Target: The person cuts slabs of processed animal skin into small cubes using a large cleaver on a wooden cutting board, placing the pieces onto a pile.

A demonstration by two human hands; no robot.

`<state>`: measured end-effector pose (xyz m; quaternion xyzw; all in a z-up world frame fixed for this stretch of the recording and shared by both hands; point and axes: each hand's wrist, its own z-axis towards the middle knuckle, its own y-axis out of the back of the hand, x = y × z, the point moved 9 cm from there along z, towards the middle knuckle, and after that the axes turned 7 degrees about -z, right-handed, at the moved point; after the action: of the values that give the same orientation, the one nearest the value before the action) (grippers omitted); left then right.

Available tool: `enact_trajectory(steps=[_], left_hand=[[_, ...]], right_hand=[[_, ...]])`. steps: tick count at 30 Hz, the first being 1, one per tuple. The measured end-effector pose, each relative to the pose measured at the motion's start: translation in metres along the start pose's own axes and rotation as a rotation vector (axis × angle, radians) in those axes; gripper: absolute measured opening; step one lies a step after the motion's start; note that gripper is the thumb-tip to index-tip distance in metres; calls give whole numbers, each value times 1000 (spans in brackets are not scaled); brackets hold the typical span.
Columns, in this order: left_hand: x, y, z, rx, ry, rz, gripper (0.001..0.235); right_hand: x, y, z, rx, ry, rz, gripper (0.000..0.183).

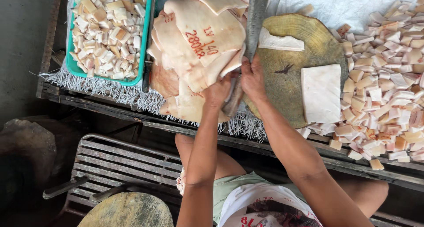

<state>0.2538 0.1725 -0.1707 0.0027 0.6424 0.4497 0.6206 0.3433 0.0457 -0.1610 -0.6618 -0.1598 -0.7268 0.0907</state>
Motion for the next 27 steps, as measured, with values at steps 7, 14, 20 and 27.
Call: enact_trajectory(steps=[7,14,20,27], left_hand=[[8,119,25,-29,209,-443,22],[-41,122,-21,53,151,-432,26],[-105,46,-29,494,59,-618,29],[-140,-129,15,1070,-117,42,47]], right_hand=[[39,-111,-14,123,-127,332,31],[44,-51,-57,254,-287,136,22],[46,105,-87,88,-272,-208,16],[80,236,-128,-240,-169,-320,20]])
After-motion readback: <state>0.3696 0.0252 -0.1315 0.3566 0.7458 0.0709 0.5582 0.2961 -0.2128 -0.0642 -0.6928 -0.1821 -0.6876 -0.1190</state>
